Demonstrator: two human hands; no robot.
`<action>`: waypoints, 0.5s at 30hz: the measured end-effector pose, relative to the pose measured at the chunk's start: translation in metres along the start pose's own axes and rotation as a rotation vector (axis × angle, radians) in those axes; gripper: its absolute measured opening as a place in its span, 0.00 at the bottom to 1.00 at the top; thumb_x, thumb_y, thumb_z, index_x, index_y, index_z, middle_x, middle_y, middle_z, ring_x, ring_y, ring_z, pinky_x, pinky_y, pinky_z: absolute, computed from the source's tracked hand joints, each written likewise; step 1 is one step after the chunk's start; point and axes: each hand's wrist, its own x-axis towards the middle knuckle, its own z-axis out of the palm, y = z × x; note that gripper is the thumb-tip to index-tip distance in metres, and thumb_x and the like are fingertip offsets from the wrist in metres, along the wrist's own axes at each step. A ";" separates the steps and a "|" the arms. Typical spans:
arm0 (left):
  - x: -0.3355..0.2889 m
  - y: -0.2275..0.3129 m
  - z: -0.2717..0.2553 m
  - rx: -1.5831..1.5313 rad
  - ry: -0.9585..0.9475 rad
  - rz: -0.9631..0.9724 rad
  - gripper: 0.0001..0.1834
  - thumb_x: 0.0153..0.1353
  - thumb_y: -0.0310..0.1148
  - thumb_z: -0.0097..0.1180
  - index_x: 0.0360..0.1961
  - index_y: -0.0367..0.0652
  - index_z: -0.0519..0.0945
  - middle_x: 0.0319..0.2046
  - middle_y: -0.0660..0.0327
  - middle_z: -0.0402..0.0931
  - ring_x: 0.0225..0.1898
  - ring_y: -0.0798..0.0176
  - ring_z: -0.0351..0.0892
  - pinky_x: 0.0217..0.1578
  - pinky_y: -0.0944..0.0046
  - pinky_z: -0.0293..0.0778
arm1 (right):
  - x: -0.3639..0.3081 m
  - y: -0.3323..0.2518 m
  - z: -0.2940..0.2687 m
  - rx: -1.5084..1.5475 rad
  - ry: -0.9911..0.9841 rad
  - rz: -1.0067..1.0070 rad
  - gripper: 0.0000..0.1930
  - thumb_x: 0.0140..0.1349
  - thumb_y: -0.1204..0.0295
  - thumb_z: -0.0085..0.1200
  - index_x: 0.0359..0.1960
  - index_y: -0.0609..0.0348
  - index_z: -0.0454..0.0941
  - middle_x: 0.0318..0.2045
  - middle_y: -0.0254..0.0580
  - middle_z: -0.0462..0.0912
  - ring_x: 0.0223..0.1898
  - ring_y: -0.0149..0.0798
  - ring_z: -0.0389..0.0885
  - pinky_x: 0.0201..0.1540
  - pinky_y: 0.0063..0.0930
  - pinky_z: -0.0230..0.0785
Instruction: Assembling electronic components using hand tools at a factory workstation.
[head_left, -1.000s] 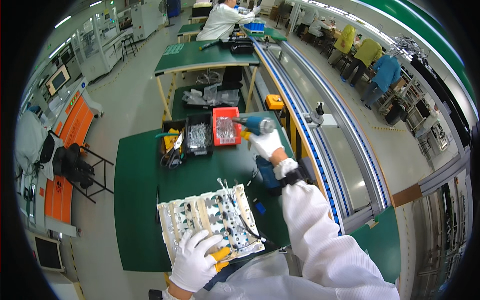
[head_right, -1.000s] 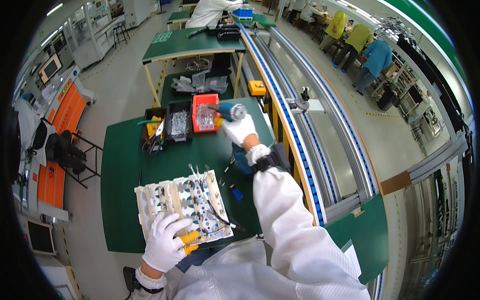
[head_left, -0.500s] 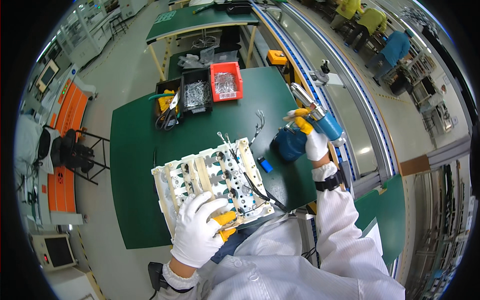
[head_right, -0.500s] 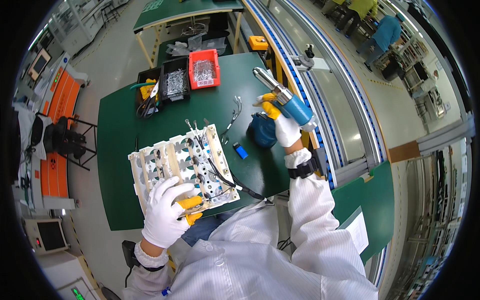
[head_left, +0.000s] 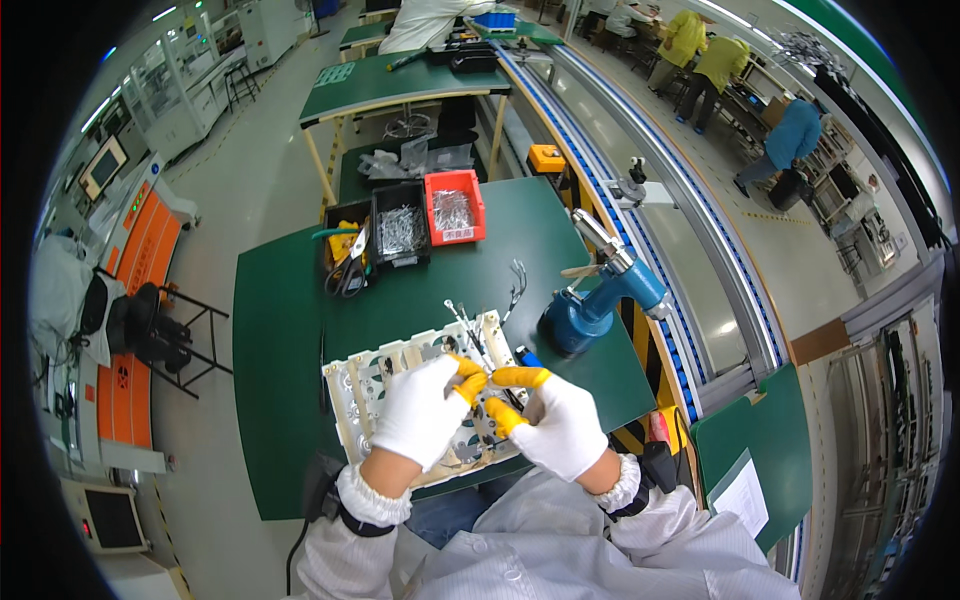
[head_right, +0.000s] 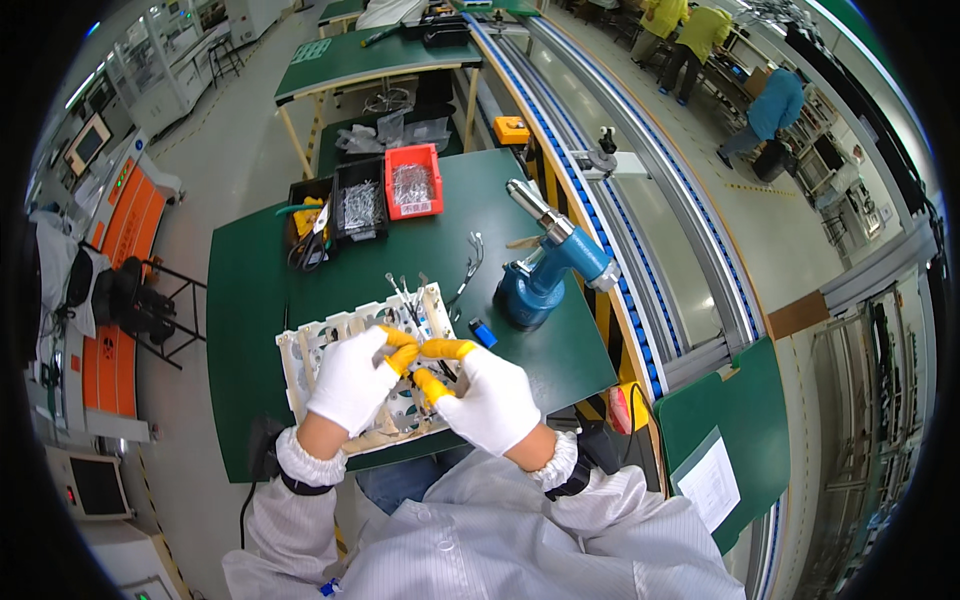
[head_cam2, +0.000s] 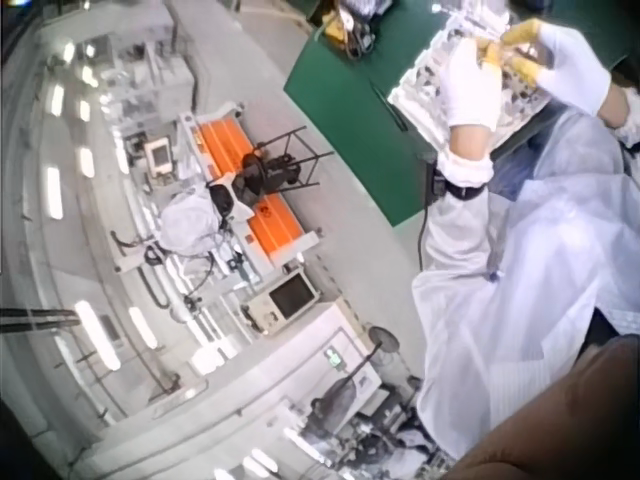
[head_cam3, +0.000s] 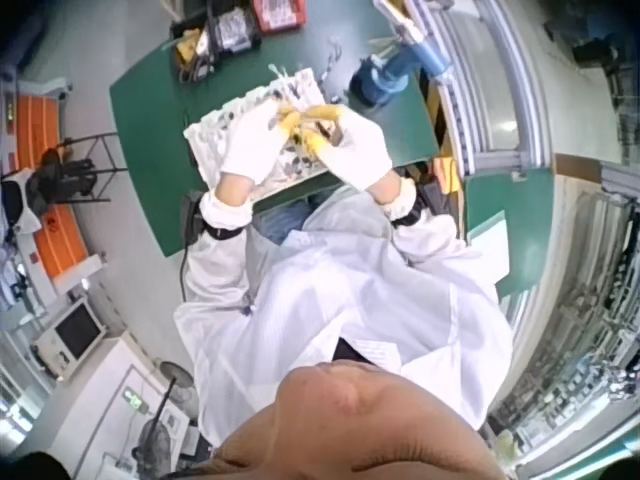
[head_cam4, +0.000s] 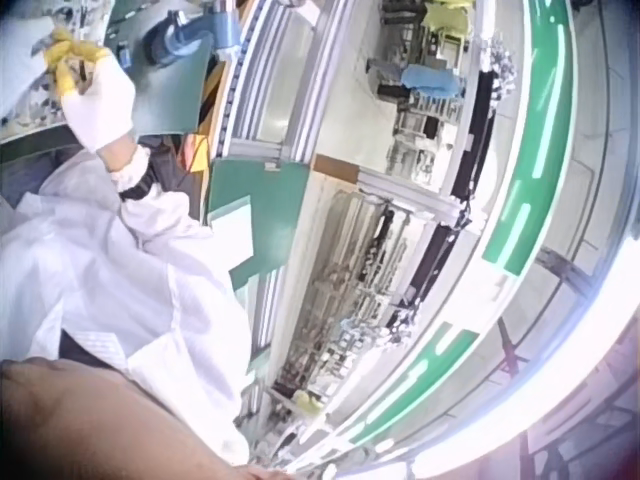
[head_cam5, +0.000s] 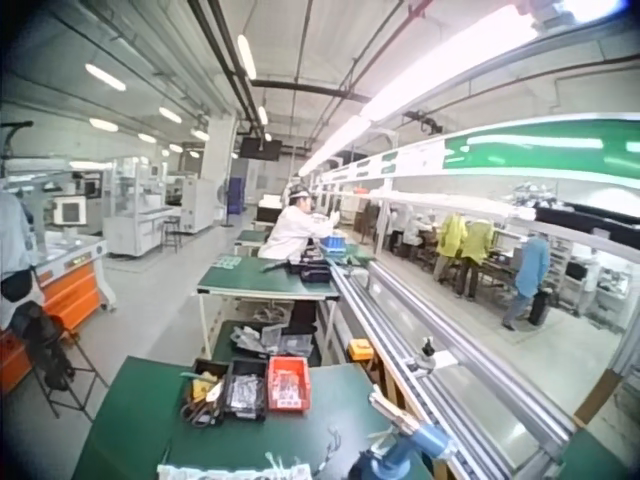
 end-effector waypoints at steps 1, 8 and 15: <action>-0.005 -0.001 -0.001 0.004 0.068 0.031 0.10 0.61 0.32 0.67 0.42 0.41 0.88 0.29 0.52 0.85 0.27 0.53 0.85 0.30 0.59 0.79 | 0.005 -0.002 -0.001 -0.035 -0.052 -0.032 0.17 0.61 0.62 0.68 0.50 0.53 0.85 0.22 0.39 0.81 0.20 0.35 0.79 0.26 0.28 0.72; -0.029 -0.021 0.001 -0.128 0.223 0.277 0.07 0.60 0.29 0.67 0.39 0.39 0.88 0.30 0.51 0.86 0.29 0.53 0.87 0.31 0.61 0.81 | 0.038 0.020 -0.021 -0.279 -0.399 -0.419 0.14 0.68 0.60 0.59 0.50 0.50 0.85 0.31 0.45 0.85 0.32 0.49 0.85 0.36 0.37 0.78; -0.037 -0.028 -0.005 0.010 0.082 0.181 0.10 0.65 0.33 0.65 0.41 0.37 0.85 0.30 0.49 0.85 0.27 0.53 0.86 0.28 0.60 0.78 | 0.048 0.018 -0.018 -0.263 -0.450 -0.518 0.10 0.61 0.65 0.65 0.42 0.50 0.83 0.30 0.40 0.84 0.31 0.47 0.84 0.35 0.35 0.78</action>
